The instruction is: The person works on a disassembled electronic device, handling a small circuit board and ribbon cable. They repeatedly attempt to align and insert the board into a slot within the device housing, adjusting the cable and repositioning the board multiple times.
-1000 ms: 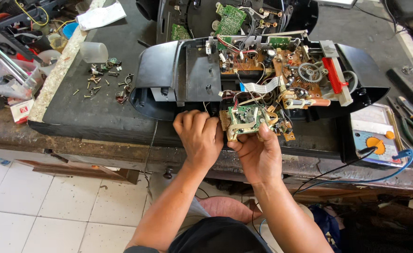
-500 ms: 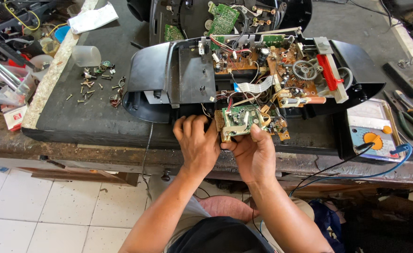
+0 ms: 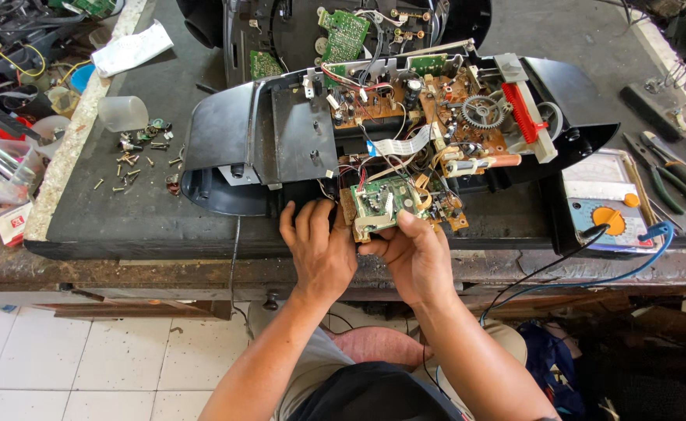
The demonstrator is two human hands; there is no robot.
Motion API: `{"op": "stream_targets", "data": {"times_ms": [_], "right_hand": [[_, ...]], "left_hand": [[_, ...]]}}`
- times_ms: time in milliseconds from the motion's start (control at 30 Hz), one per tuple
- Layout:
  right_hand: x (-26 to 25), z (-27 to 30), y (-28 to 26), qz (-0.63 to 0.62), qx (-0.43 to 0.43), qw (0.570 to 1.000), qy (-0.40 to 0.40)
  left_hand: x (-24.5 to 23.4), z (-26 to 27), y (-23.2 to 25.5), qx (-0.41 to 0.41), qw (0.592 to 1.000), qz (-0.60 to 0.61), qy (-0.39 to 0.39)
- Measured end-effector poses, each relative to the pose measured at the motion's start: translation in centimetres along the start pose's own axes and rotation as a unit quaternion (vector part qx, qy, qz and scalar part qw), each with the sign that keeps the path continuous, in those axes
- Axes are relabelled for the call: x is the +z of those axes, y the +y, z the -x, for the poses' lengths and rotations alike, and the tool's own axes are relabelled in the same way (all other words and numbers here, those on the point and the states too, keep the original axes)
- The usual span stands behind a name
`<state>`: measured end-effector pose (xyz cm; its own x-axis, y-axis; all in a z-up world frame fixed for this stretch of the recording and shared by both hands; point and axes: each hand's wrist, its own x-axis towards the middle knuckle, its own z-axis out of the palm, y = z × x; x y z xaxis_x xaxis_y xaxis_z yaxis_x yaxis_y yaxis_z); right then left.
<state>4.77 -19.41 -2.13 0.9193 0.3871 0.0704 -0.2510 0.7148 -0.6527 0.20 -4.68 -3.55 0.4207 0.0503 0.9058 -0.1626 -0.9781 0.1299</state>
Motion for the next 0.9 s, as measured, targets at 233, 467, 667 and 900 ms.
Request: {"op": "stream_targets", "data": {"times_ms": [233,467,667,900], "right_hand": [[0.9,0.1,-0.6,-0.003,0.000,1.000,0.011],[4.9,0.4,-3.0,-0.022,0.027,0.999,0.013],[4.5,0.7,-3.0,-0.021,0.064,0.998,0.012],[5.8,0.8,-4.0,-0.015,0.091,0.996,0.012]], "left_hand": [[0.1,0.6,0.4,0.001,1.000,-0.005,-0.022],[-0.5,-0.6,1.0,-0.012,0.999,-0.026,-0.020],[-0.7,-0.8,0.6,-0.031,0.999,-0.010,-0.011],[-1.4,-0.5,0.7,-0.053,0.998,0.038,0.026]]}}
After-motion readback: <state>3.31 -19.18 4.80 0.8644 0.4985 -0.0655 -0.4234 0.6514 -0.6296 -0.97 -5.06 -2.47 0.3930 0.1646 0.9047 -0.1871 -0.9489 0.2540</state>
